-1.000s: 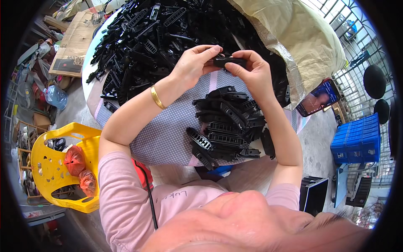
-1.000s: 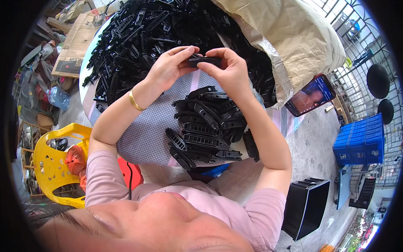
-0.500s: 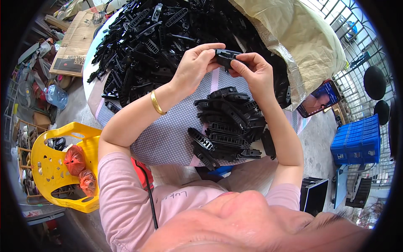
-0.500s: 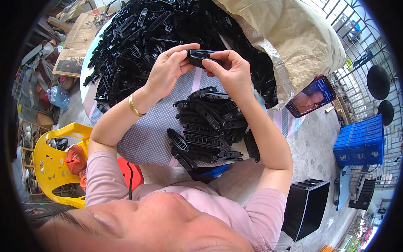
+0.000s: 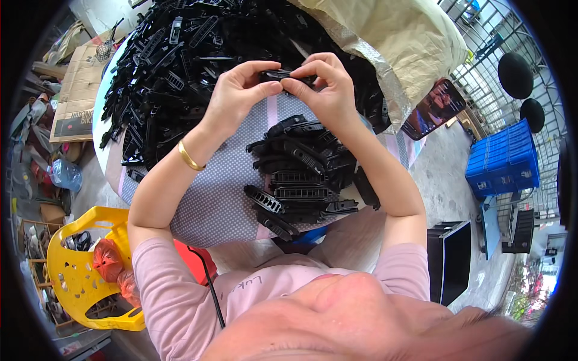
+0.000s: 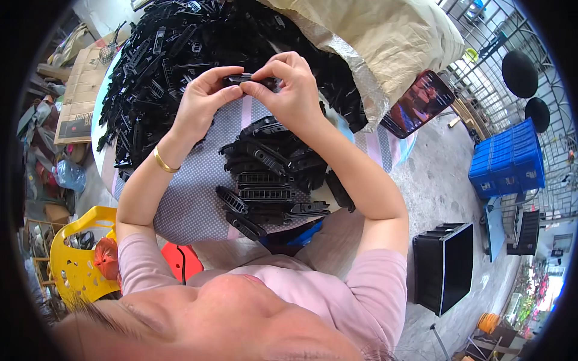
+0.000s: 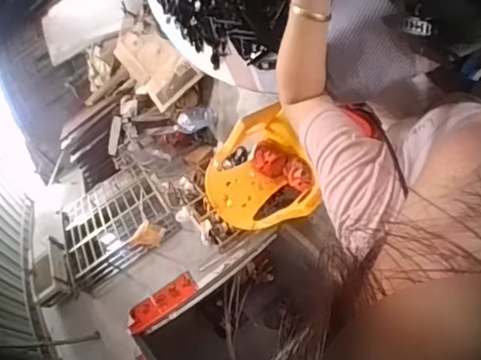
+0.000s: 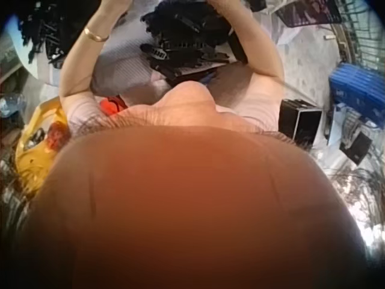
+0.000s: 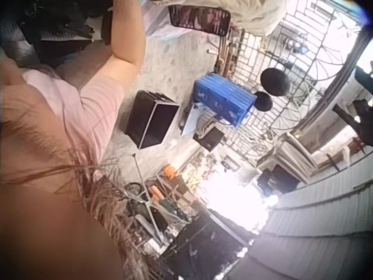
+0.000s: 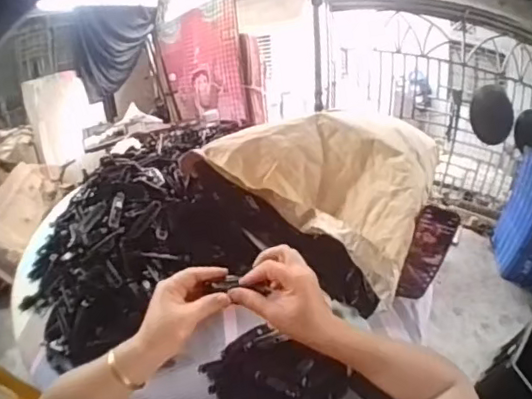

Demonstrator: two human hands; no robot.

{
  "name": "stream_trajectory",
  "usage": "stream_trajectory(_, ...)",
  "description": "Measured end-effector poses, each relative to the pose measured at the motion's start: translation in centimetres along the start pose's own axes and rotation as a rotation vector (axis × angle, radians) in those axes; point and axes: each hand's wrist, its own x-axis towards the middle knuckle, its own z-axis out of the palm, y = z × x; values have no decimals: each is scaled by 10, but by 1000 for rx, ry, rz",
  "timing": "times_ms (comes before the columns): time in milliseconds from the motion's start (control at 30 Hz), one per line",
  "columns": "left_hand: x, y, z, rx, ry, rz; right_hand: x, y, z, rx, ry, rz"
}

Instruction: Inspecting and sorting black plastic hair clips on a production table.

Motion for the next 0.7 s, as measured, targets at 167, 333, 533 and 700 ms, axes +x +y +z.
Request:
stream_trajectory(167, 5, 7, -5, 51, -104, 31, 6, 7, -16, 216, -269, 111)
stream_trajectory(333, 4, 8, -3, 293, -108, 138, 7, -1, -23, 22, -451, 76)
stream_trajectory(533, -1, 14, -2, 273, -97, 253, 5, -6, -22, 107, -400, 115)
stream_trajectory(700, -6, 28, -5, 103, -221, 73, 22, 11, -33, 803, -564, 479)
